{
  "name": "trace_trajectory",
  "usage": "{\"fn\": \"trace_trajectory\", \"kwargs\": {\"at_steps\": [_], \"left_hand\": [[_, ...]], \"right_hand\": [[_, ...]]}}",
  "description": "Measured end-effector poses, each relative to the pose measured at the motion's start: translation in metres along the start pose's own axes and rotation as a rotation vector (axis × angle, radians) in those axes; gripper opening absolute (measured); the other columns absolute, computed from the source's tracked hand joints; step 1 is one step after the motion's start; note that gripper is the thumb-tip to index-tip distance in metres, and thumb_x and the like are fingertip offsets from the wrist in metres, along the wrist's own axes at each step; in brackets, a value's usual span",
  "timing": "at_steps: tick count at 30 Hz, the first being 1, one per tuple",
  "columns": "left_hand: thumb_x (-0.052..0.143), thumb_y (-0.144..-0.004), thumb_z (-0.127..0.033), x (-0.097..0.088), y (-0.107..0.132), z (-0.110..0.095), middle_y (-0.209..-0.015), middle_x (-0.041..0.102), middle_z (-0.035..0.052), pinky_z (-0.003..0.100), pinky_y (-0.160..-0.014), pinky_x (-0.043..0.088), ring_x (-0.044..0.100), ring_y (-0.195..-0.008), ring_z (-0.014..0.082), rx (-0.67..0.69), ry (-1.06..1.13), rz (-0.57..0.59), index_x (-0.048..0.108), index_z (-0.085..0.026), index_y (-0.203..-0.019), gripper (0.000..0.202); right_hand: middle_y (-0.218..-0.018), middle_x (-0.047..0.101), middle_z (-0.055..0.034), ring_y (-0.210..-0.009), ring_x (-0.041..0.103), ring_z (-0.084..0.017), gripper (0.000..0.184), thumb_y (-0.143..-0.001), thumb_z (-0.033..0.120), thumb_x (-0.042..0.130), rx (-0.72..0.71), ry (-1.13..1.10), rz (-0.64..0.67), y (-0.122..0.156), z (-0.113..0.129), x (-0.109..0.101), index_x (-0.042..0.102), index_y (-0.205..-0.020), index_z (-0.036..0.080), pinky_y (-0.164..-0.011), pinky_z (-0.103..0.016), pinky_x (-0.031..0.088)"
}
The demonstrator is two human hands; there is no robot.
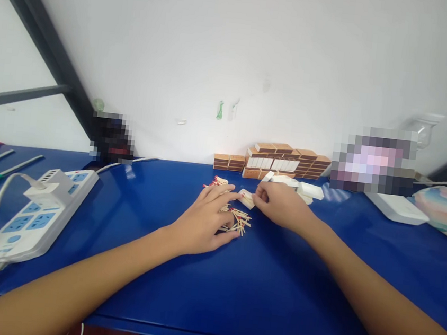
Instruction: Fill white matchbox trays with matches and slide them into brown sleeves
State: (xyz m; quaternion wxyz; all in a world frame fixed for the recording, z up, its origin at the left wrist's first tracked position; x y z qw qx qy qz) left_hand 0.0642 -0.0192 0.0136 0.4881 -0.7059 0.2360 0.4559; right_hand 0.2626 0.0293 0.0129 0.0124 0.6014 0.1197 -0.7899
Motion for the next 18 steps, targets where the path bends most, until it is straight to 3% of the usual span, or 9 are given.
{"fn": "trace_trajectory", "kwargs": {"at_steps": [5,10,13,18], "left_hand": [[0.065,-0.094,-0.032,0.002,-0.003,-0.002,-0.147,0.056,0.0091,0.061,-0.12,0.032,0.036,-0.149,0.0336,-0.057,0.067,-0.01,0.069,-0.019,-0.076,0.023],[0.065,-0.095,-0.035,0.001,-0.002,-0.005,-0.151,0.053,0.0075,0.063,-0.121,0.03,0.032,-0.151,0.0336,-0.093,0.172,0.016,0.077,-0.022,-0.084,0.021],[0.066,-0.092,-0.027,-0.001,-0.001,-0.007,-0.159,0.044,0.0041,0.062,-0.123,0.026,0.025,-0.155,0.0333,-0.076,0.218,0.068,0.08,-0.025,-0.091,0.014],[0.066,-0.089,-0.024,-0.004,0.0,-0.011,-0.17,0.023,-0.001,0.064,-0.125,0.02,0.014,-0.158,0.0362,-0.011,0.204,0.156,0.08,-0.03,-0.109,0.025]], "right_hand": [[-0.075,0.069,-0.007,-0.068,0.059,-0.02,0.019,-0.089,0.029,0.057,0.017,0.079,-0.012,0.005,-0.004,-0.021,0.056,-0.071,0.021,-0.059,-0.032,0.032],[-0.075,0.068,-0.0074,-0.065,0.057,-0.019,0.018,-0.088,0.029,0.059,0.006,0.144,0.036,0.008,-0.006,-0.025,0.058,-0.072,0.021,-0.057,-0.032,0.028],[-0.076,0.068,-0.0073,-0.066,0.057,-0.019,0.019,-0.088,0.028,0.059,0.0,0.173,0.054,0.007,-0.004,-0.022,0.057,-0.071,0.02,-0.058,-0.031,0.028],[-0.077,0.068,-0.0063,-0.066,0.055,-0.017,0.019,-0.089,0.027,0.057,-0.008,0.2,0.073,0.008,0.0,-0.021,0.055,-0.071,0.02,-0.058,-0.03,0.027]]}}
Point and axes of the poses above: each hand's wrist, its own y-axis away from the middle knuckle, its own x-axis out of the palm, z = x × y, the point moved 5 cm from there along -y, towards the middle knuckle
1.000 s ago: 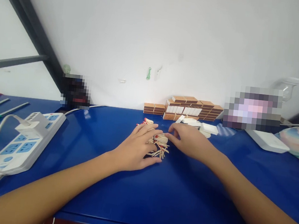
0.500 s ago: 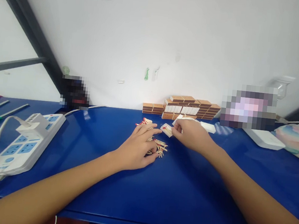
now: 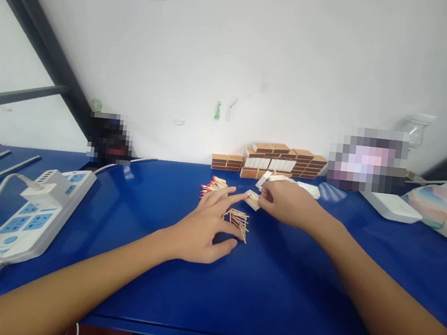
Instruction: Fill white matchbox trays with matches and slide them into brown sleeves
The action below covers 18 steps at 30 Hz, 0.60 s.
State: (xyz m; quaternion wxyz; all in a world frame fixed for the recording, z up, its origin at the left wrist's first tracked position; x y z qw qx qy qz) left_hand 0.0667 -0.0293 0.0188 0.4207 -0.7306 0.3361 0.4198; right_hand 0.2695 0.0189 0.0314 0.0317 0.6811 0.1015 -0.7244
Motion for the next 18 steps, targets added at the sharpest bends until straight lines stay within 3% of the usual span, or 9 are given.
{"fn": "trace_trajectory", "kwargs": {"at_steps": [8,18], "left_hand": [[0.056,-0.101,-0.047,0.004,0.001,-0.008,-0.173,0.014,0.0077,0.066,-0.125,0.017,0.01,-0.159,0.0388,0.062,-0.139,0.022,0.07,-0.029,-0.133,0.039],[0.056,-0.098,-0.059,0.007,-0.002,-0.016,-0.171,0.021,0.0114,0.065,-0.126,0.017,0.016,-0.158,0.0396,0.135,-0.198,-0.006,0.073,-0.024,-0.126,0.048]], "right_hand": [[-0.08,0.067,-0.0079,-0.068,0.055,-0.018,0.017,-0.091,0.026,0.056,-0.032,0.023,-0.045,-0.001,-0.002,0.001,0.056,-0.075,0.019,-0.059,-0.03,0.025],[-0.09,0.07,-0.0069,-0.078,0.06,-0.019,0.004,-0.092,0.02,0.058,-0.25,-0.177,-0.111,-0.013,0.012,0.02,0.055,-0.09,0.02,-0.067,-0.028,0.035]]}}
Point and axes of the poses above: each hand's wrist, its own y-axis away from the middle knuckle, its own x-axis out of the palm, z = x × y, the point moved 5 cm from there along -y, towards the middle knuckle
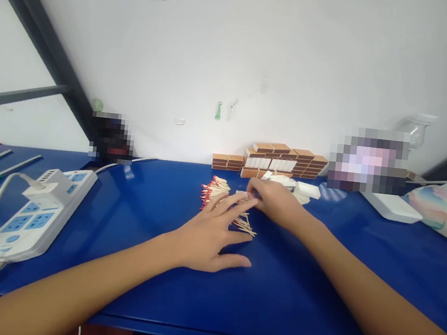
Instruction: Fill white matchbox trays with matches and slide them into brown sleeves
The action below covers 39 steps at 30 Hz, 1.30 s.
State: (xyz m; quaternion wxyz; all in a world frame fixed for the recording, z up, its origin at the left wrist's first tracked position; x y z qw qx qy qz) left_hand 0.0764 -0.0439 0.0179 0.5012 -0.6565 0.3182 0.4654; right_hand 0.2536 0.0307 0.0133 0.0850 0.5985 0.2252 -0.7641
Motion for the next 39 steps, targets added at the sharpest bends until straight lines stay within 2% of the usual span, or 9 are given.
{"fn": "trace_trajectory", "kwargs": {"at_steps": [5,10,12,15,18,22,26,31,39], "left_hand": [[0.055,-0.097,-0.062,0.003,0.001,0.008,-0.168,0.028,0.0145,0.068,-0.124,0.019,0.018,-0.157,0.0407,-0.031,-0.035,-0.024,0.071,-0.025,-0.131,0.052],[0.055,-0.098,-0.06,0.005,0.002,0.016,-0.168,0.028,0.0123,0.068,-0.123,0.022,0.019,-0.157,0.0411,-0.086,-0.036,-0.031,0.072,-0.026,-0.128,0.048],[0.056,-0.098,-0.059,0.006,0.002,0.018,-0.167,0.029,0.012,0.069,-0.123,0.023,0.02,-0.156,0.0412,-0.094,-0.034,-0.04,0.073,-0.026,-0.127,0.047],[0.056,-0.098,-0.057,0.005,0.003,0.018,-0.165,0.033,0.0133,0.069,-0.122,0.024,0.022,-0.156,0.0411,-0.096,-0.041,-0.052,0.073,-0.025,-0.126,0.046],[0.057,-0.098,-0.057,0.004,0.004,0.018,-0.164,0.035,0.0135,0.069,-0.122,0.025,0.023,-0.155,0.0409,-0.091,-0.044,-0.055,0.074,-0.026,-0.126,0.045],[0.058,-0.098,-0.057,0.003,0.005,0.018,-0.165,0.034,0.0124,0.067,-0.123,0.024,0.024,-0.155,0.0399,-0.072,-0.039,-0.059,0.075,-0.025,-0.122,0.044],[0.057,-0.098,-0.059,0.003,0.004,0.017,-0.165,0.034,0.0151,0.066,-0.124,0.022,0.023,-0.155,0.0401,-0.067,-0.051,-0.055,0.076,-0.023,-0.121,0.046],[0.058,-0.097,-0.059,0.004,0.004,0.017,-0.165,0.034,0.0145,0.067,-0.123,0.025,0.024,-0.155,0.0405,-0.06,-0.039,-0.051,0.075,-0.023,-0.121,0.046],[0.058,-0.098,-0.057,0.002,0.005,0.018,-0.165,0.034,0.0143,0.066,-0.123,0.024,0.025,-0.155,0.0402,-0.061,-0.054,-0.052,0.075,-0.023,-0.122,0.045]], "right_hand": [[-0.092,0.067,-0.0077,-0.079,0.059,-0.019,0.003,-0.092,0.017,0.056,-0.031,-0.105,-0.088,0.0,0.007,0.006,0.054,-0.093,0.019,-0.071,-0.029,0.039],[-0.086,0.068,-0.005,-0.073,0.06,-0.017,0.009,-0.092,0.02,0.055,0.01,-0.199,-0.117,0.0,0.006,0.014,0.059,-0.1,0.018,-0.067,-0.028,0.042],[-0.088,0.069,-0.0055,-0.074,0.06,-0.017,0.012,-0.095,0.023,0.052,0.028,-0.217,-0.104,0.0,0.004,0.012,0.062,-0.1,0.018,-0.068,-0.028,0.042],[-0.082,0.069,-0.0058,-0.072,0.06,-0.018,0.019,-0.097,0.031,0.051,0.09,-0.206,-0.099,0.003,-0.002,-0.004,0.063,-0.09,0.018,-0.066,-0.03,0.042],[-0.069,0.066,-0.0043,-0.062,0.057,-0.018,0.028,-0.093,0.04,0.058,0.174,-0.185,0.024,0.009,-0.005,-0.019,0.063,-0.076,0.019,-0.059,-0.03,0.039],[-0.072,0.07,-0.003,-0.064,0.061,-0.018,0.024,-0.089,0.041,0.064,0.221,-0.225,0.296,0.018,0.001,-0.017,0.067,-0.077,0.02,-0.059,-0.03,0.04],[-0.068,0.07,-0.0018,-0.061,0.063,-0.017,0.018,-0.088,0.034,0.063,0.255,-0.273,0.328,0.018,0.009,-0.007,0.063,-0.075,0.021,-0.057,-0.028,0.04],[-0.06,0.066,0.0009,-0.05,0.061,-0.015,0.022,-0.091,0.036,0.058,0.289,-0.344,0.349,0.018,0.01,-0.001,0.058,-0.075,0.021,-0.054,-0.028,0.043],[-0.072,0.068,-0.0013,-0.064,0.058,-0.016,0.021,-0.092,0.038,0.059,0.18,-0.257,0.24,0.016,0.012,-0.005,0.062,-0.078,0.021,-0.059,-0.029,0.039]]}}
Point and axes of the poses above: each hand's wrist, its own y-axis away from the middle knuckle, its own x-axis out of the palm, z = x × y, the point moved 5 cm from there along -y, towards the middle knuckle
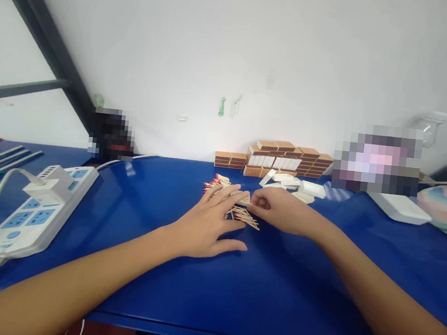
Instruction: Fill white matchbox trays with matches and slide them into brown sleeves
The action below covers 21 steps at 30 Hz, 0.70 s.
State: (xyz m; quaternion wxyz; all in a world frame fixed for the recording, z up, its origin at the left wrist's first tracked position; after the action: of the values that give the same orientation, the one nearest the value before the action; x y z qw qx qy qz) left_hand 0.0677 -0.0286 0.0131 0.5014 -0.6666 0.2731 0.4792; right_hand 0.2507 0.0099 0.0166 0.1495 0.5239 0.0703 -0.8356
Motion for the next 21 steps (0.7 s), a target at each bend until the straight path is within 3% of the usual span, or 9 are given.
{"fn": "trace_trajectory", "kwargs": {"at_steps": [10,16,19,21], "left_hand": [[0.057,-0.098,-0.057,0.001,0.0,0.002,-0.164,0.036,0.0144,0.064,-0.124,0.025,0.026,-0.154,0.0394,0.001,-0.008,-0.003,0.073,-0.024,-0.126,0.046],[0.058,-0.098,-0.057,0.001,0.0,0.003,-0.163,0.038,0.0158,0.065,-0.123,0.025,0.027,-0.154,0.0405,-0.004,-0.004,-0.006,0.073,-0.023,-0.126,0.046],[0.06,-0.097,-0.055,0.0,0.0,0.005,-0.161,0.039,0.0165,0.066,-0.122,0.026,0.029,-0.152,0.0416,-0.013,0.001,-0.019,0.072,-0.024,-0.126,0.045],[0.06,-0.097,-0.055,-0.001,0.0,0.005,-0.162,0.038,0.0162,0.067,-0.122,0.026,0.029,-0.152,0.0418,-0.019,-0.002,-0.021,0.072,-0.024,-0.126,0.044]], "right_hand": [[-0.071,0.068,-0.0014,-0.062,0.059,-0.016,0.023,-0.091,0.039,0.061,-0.07,0.036,-0.111,0.012,0.011,-0.028,0.068,-0.079,0.022,-0.058,-0.029,0.039],[-0.072,0.07,-0.0019,-0.064,0.059,-0.016,0.023,-0.092,0.04,0.061,-0.135,-0.027,-0.081,0.007,0.021,-0.012,0.067,-0.08,0.022,-0.059,-0.03,0.04],[-0.083,0.074,-0.0024,-0.072,0.064,-0.017,0.023,-0.096,0.04,0.058,-0.202,-0.213,0.009,0.006,0.028,-0.002,0.072,-0.093,0.023,-0.064,-0.029,0.044],[-0.085,0.074,-0.0017,-0.071,0.063,-0.017,0.027,-0.098,0.042,0.054,-0.217,-0.248,-0.002,0.006,0.029,-0.005,0.074,-0.098,0.023,-0.064,-0.029,0.044]]}}
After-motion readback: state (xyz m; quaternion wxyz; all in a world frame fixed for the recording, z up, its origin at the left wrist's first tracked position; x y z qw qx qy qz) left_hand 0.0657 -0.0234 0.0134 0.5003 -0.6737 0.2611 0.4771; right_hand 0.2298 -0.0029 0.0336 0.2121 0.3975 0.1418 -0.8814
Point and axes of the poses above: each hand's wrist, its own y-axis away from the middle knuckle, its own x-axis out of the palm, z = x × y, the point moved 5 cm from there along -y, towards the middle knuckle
